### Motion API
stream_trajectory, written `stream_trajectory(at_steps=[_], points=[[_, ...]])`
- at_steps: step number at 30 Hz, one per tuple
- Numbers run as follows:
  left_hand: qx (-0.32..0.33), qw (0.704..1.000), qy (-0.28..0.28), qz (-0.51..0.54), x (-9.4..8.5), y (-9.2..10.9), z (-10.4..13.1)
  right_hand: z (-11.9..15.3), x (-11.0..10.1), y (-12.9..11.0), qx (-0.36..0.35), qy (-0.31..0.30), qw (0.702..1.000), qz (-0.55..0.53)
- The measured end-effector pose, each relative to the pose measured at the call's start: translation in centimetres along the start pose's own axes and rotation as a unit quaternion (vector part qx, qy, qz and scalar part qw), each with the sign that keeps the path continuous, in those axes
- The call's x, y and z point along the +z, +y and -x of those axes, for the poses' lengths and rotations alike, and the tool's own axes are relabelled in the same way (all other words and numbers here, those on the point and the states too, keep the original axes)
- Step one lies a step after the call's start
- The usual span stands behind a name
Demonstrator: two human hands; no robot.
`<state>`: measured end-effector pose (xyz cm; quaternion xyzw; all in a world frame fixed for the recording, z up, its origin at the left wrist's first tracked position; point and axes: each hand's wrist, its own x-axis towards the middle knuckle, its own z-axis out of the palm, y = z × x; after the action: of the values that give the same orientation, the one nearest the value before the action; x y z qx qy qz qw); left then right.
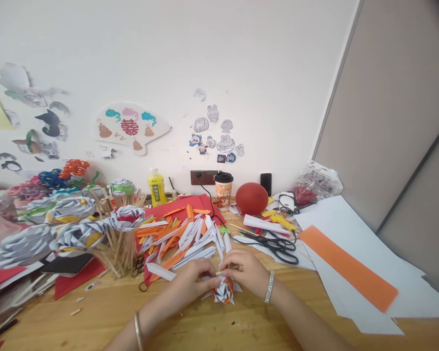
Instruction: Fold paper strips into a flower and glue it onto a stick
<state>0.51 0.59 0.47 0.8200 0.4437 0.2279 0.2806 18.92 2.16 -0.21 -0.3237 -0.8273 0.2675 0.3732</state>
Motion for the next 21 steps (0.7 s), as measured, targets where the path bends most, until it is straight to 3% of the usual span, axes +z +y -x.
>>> stream_trajectory(at_steps=[8,15,21], points=[[0.024,0.999,0.011,-0.048,0.2,-0.3,-0.3,0.1,0.1,0.6,-0.01,-0.04,0.999,-0.013],[0.067,0.988,0.076,-0.113,0.9,-0.9,-0.2,0.0,1.3,0.1,0.01,0.024,0.999,0.031],[0.139,0.971,0.105,-0.163,0.9,-0.7,0.3,0.2,1.7,0.1,0.076,0.035,0.996,-0.042]])
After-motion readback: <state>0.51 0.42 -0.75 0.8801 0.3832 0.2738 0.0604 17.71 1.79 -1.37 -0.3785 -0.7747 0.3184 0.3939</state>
